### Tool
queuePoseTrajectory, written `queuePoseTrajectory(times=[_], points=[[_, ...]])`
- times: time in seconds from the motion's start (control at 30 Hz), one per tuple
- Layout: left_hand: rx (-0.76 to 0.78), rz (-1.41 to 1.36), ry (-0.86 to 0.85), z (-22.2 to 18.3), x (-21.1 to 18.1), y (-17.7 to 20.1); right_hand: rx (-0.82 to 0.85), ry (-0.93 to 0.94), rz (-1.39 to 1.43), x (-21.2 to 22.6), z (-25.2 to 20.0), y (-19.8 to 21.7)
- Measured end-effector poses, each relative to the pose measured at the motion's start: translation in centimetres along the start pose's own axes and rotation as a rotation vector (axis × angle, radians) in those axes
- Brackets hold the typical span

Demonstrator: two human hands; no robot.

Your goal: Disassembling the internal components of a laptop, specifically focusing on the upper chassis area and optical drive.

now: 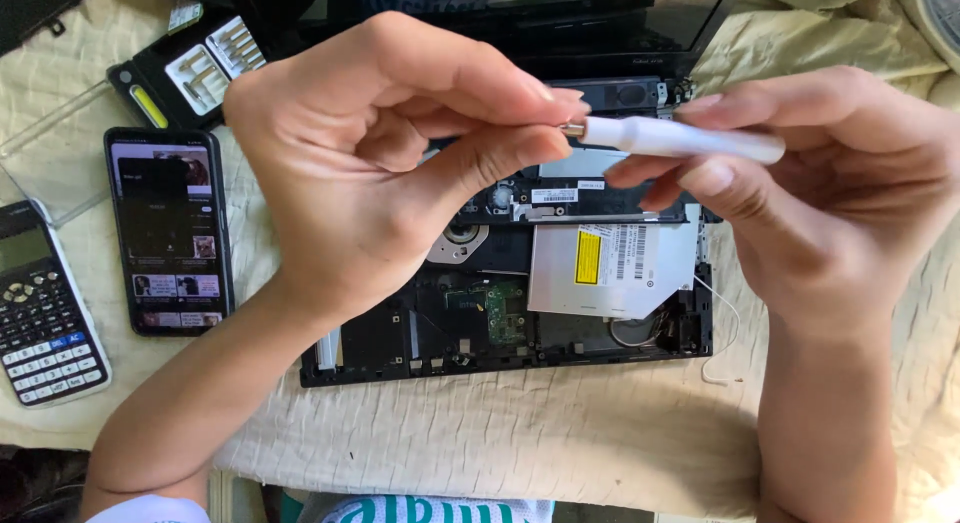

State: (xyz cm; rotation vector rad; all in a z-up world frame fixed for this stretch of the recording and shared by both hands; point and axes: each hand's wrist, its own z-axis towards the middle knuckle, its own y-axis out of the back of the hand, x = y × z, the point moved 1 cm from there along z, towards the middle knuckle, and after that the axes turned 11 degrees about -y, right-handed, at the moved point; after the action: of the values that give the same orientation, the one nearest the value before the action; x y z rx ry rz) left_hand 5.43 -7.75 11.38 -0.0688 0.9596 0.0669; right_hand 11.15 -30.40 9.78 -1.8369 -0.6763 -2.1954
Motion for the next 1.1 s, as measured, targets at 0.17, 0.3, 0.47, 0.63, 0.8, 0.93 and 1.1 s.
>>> queuePoseTrajectory(times=[0.17,0.3,0.47,0.63,0.8,0.93,1.1], points=[[0.041,-0.016,-0.034,0.0,-0.5,0.1,-0.077,-0.043,0.146,-0.8,-0.4,-0.7],[0.069,-0.015,-0.049,0.1,-0.6,0.3,-0.079,-0.042,0.245,-0.5,-0.7,-1.4],[0.238,0.195,-0.011,-0.4,2.0,1.5,-0.125,0.005,0.307,-1.5,-1.3,-0.2],[0.395,0.409,-0.116,-1.8,6.1,2.5,-0.340,0.001,0.125,-3.0,-1.5,0.1],[0.397,0.483,-0.004,-2.9,9.1,2.1,-0.208,0.355,-0.306,-3.4,0.6,-3.4],[0.431,0.520,0.111,-3.3,10.4,1.3,-0.118,0.303,-0.406,-4.9,0.9,-4.3],[0.444,0.487,0.130,-3.1,10.8,1.3,-0.020,0.294,-0.408,-5.7,1.5,-4.4]])
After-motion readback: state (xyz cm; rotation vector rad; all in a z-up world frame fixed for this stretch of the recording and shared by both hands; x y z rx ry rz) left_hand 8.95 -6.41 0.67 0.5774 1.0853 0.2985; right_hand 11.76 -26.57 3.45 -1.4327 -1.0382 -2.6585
